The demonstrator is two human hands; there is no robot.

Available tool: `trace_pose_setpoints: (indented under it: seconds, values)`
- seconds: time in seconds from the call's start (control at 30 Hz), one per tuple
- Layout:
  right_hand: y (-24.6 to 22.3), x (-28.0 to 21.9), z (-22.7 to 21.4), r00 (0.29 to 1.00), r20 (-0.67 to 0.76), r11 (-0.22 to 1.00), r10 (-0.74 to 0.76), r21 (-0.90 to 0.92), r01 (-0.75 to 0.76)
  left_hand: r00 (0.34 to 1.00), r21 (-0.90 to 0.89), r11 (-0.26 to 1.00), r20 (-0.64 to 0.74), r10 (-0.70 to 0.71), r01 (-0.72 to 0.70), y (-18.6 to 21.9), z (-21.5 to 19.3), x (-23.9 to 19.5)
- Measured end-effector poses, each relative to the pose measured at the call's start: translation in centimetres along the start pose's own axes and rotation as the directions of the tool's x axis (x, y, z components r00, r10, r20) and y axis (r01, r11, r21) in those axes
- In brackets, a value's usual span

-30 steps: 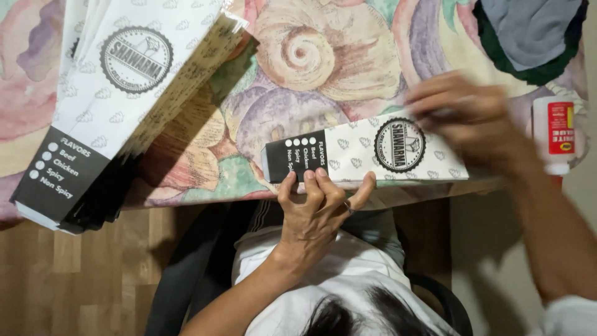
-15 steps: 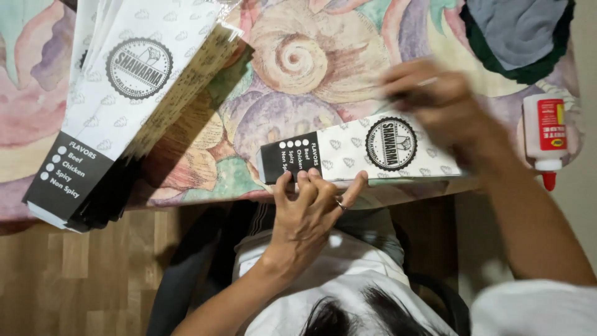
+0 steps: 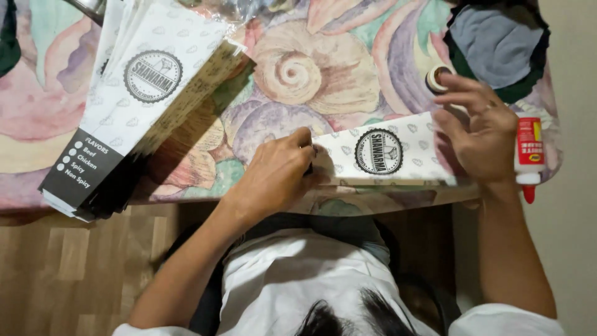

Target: Folding and stacking paper shawarma sleeves on a table.

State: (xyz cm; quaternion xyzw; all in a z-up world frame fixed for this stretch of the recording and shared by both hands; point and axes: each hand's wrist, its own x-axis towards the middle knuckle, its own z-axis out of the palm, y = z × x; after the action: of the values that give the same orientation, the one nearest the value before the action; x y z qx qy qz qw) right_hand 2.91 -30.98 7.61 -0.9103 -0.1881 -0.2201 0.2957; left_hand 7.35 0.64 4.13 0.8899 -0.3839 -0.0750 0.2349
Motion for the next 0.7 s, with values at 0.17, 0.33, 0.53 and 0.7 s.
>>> trace_pose_setpoints:
  seconds: [0.17,0.33,0.53,0.7]
  values:
    - [1.4,-1.8,-1.4,0.961,-0.091,0.931,0.260,0.286,-0.225,0.921,0.026,0.956,-0.265,0.288,-0.291,0.4,-1.4,0.3]
    - [1.0,-2.7,-2.3,0.951,0.146,0.851,0.273,0.425,-0.309,0.932,0.012,0.960,-0.236,0.274,-0.279,0.3,-1.5,0.2]
    - [1.6,-1.9,-1.4,0.965,0.254,0.887,0.060,0.429,-0.168,0.943,0.004,0.971,-0.237,0.235,-0.241,0.4,-1.5,0.3]
    - [-0.2,1.7,-0.4,0.986,0.021,0.923,-0.166,0.356,0.147,0.994,-0.109,0.991,0.076,0.081,-0.072,1.2,-5.3,-0.5]
